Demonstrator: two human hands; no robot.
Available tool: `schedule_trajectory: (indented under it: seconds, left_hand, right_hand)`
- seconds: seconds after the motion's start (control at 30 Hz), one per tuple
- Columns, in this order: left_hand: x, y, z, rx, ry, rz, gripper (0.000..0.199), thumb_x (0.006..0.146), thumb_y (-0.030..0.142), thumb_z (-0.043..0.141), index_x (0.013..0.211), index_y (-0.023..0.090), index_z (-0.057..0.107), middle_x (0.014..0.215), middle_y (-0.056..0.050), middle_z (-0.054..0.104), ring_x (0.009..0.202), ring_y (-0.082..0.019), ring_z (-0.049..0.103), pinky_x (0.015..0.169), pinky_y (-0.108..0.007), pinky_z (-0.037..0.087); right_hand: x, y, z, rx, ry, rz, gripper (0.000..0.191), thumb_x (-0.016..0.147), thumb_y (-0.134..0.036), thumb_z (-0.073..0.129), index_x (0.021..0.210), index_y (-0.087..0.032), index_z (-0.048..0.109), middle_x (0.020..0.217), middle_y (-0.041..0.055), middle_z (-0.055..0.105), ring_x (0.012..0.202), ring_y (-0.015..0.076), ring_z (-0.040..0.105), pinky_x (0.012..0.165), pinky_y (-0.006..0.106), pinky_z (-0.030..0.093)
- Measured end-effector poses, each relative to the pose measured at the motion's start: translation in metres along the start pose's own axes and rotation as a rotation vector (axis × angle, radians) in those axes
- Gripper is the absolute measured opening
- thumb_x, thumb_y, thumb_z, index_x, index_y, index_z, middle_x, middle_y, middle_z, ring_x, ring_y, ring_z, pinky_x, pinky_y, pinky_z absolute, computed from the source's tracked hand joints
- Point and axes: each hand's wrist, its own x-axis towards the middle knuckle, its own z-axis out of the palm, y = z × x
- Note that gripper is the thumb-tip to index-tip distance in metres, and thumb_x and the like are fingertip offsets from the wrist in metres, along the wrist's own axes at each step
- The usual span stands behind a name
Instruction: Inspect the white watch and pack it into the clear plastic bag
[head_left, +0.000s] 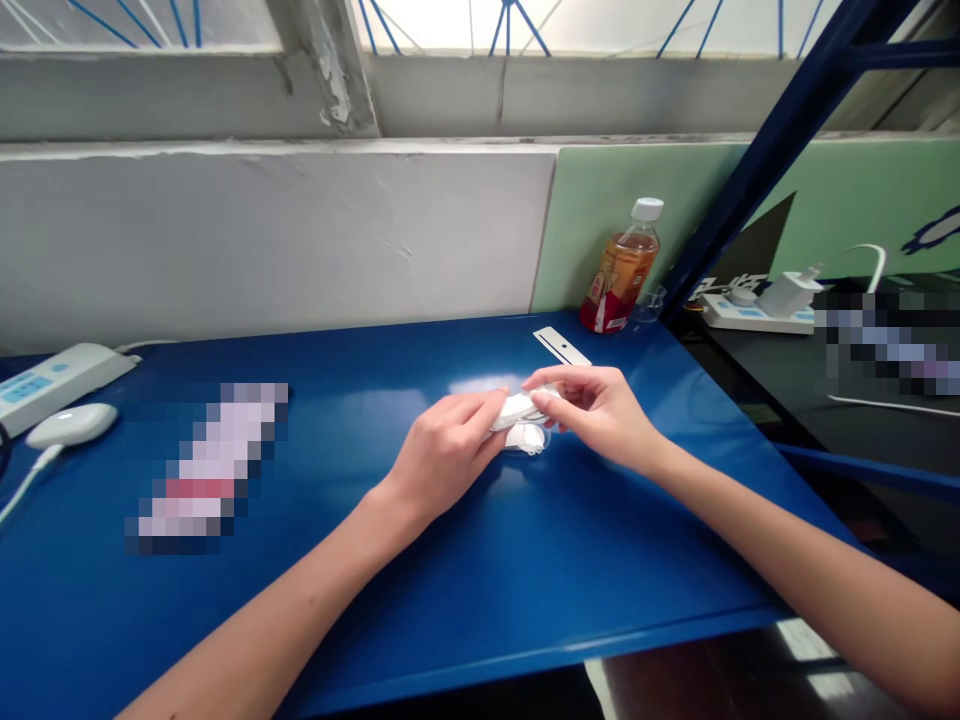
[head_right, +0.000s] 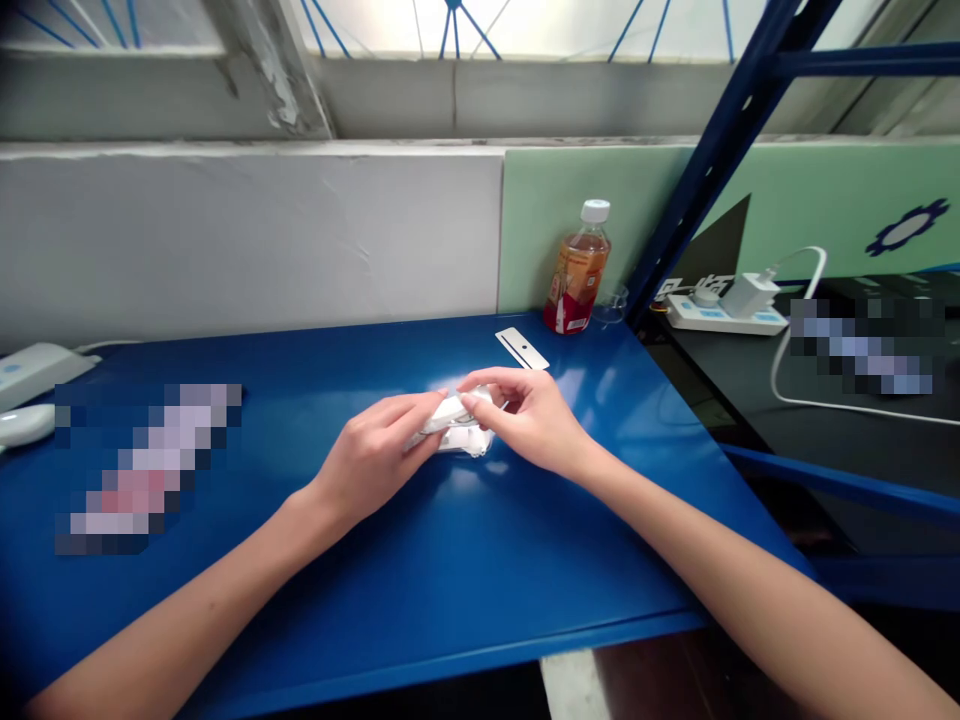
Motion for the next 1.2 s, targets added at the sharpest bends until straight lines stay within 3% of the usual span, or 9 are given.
schedule_trajectory:
  seconds: [0.07, 0.17, 0.27, 0.53, 0.63, 0.8, 0.93, 1.07, 1.2]
  left_hand:
    - [0.004, -0.003, -0.004, 0.001, -0.072, 0.029, 0.042, 0.097, 0.035, 0.055, 0.134, 0.014, 0.053, 0.131, -0.016, 0.063, 0.122, -0.03, 0.058, 0.101, -0.043, 0.048]
    - [0.007, -0.014, -0.008, 0.059, -0.232, 0.028, 0.077, 0.084, 0.048, 0.071, 0.144, 0.009, 0.041, 0.145, -0.023, 0.048, 0.137, -0.037, 0.042, 0.108, -0.052, 0.04]
    - [0.003, -0.026, -0.008, 0.02, -0.344, 0.008, 0.065, 0.089, 0.049, 0.065, 0.14, 0.013, 0.047, 0.141, -0.02, 0.053, 0.134, -0.035, 0.046, 0.108, -0.05, 0.04]
    - [-0.014, -0.031, 0.0, -0.022, -0.223, -0.016, 0.058, 0.095, 0.049, 0.056, 0.141, 0.014, 0.046, 0.141, -0.018, 0.052, 0.133, -0.033, 0.046, 0.11, -0.051, 0.038]
    - [-0.015, -0.031, 0.001, -0.026, -0.165, -0.023, 0.056, 0.095, 0.043, 0.059, 0.141, 0.016, 0.045, 0.14, -0.016, 0.054, 0.131, -0.031, 0.049, 0.113, -0.053, 0.034]
    - [-0.017, -0.034, 0.002, -0.02, -0.127, -0.034, 0.054, 0.093, 0.039, 0.062, 0.141, 0.018, 0.046, 0.138, -0.015, 0.056, 0.129, -0.031, 0.051, 0.113, -0.054, 0.032]
    - [-0.017, -0.035, 0.001, -0.009, -0.154, -0.041, 0.052, 0.094, 0.041, 0.059, 0.138, 0.015, 0.048, 0.138, -0.017, 0.055, 0.129, -0.031, 0.051, 0.112, -0.053, 0.034]
    - [-0.016, -0.035, -0.003, -0.031, -0.167, -0.061, 0.051, 0.095, 0.044, 0.057, 0.136, 0.015, 0.051, 0.137, -0.018, 0.056, 0.128, -0.034, 0.051, 0.107, -0.053, 0.04]
    - [-0.016, -0.037, -0.006, -0.033, -0.178, -0.085, 0.051, 0.095, 0.046, 0.056, 0.136, 0.017, 0.052, 0.137, -0.016, 0.056, 0.131, -0.034, 0.049, 0.106, -0.052, 0.042]
  right_hand:
    - [0.001, 0.003, -0.006, -0.047, 0.018, -0.011, 0.023, 0.086, -0.038, 0.067, 0.095, -0.019, 0.073, 0.067, 0.001, 0.064, 0.056, 0.0145, 0.058, 0.052, 0.029, 0.048]
    - [0.003, 0.007, -0.015, -0.186, 0.064, -0.052, 0.018, 0.086, -0.033, 0.063, 0.094, -0.019, 0.072, 0.072, 0.0016, 0.063, 0.059, 0.0149, 0.057, 0.055, 0.029, 0.047]
    - [0.003, 0.009, -0.019, -0.363, 0.101, -0.101, 0.014, 0.084, -0.025, 0.06, 0.091, -0.018, 0.071, 0.068, 0.0, 0.059, 0.057, 0.0141, 0.053, 0.056, 0.029, 0.044]
    - [0.002, 0.009, -0.02, -0.646, 0.218, -0.062, 0.013, 0.076, -0.018, 0.054, 0.079, -0.02, 0.067, 0.056, -0.0028, 0.051, 0.051, 0.0135, 0.046, 0.053, 0.028, 0.034]
    - [0.003, 0.012, -0.02, -0.579, 0.158, -0.031, 0.013, 0.08, -0.021, 0.054, 0.08, -0.02, 0.067, 0.059, -0.0021, 0.054, 0.054, 0.0142, 0.048, 0.054, 0.028, 0.036]
    - [0.001, 0.018, -0.015, -0.48, 0.014, -0.059, 0.021, 0.091, -0.035, 0.057, 0.1, -0.021, 0.069, 0.063, -0.0014, 0.058, 0.056, 0.015, 0.052, 0.055, 0.028, 0.041]
    - [-0.001, 0.024, -0.014, -0.683, -0.089, -0.134, 0.025, 0.095, -0.038, 0.054, 0.107, -0.021, 0.068, 0.069, 0.001, 0.065, 0.057, 0.0163, 0.057, 0.056, 0.029, 0.043]
    - [-0.001, 0.028, -0.02, -0.936, -0.145, -0.283, 0.032, 0.099, -0.038, 0.048, 0.119, -0.022, 0.067, 0.1, 0.0105, 0.072, 0.081, 0.0241, 0.068, 0.067, 0.034, 0.051]
    - [0.002, 0.027, -0.026, -1.045, -0.263, -0.39, 0.038, 0.101, -0.031, 0.043, 0.135, -0.021, 0.057, 0.117, 0.0151, 0.069, 0.098, 0.0295, 0.067, 0.076, 0.041, 0.056]
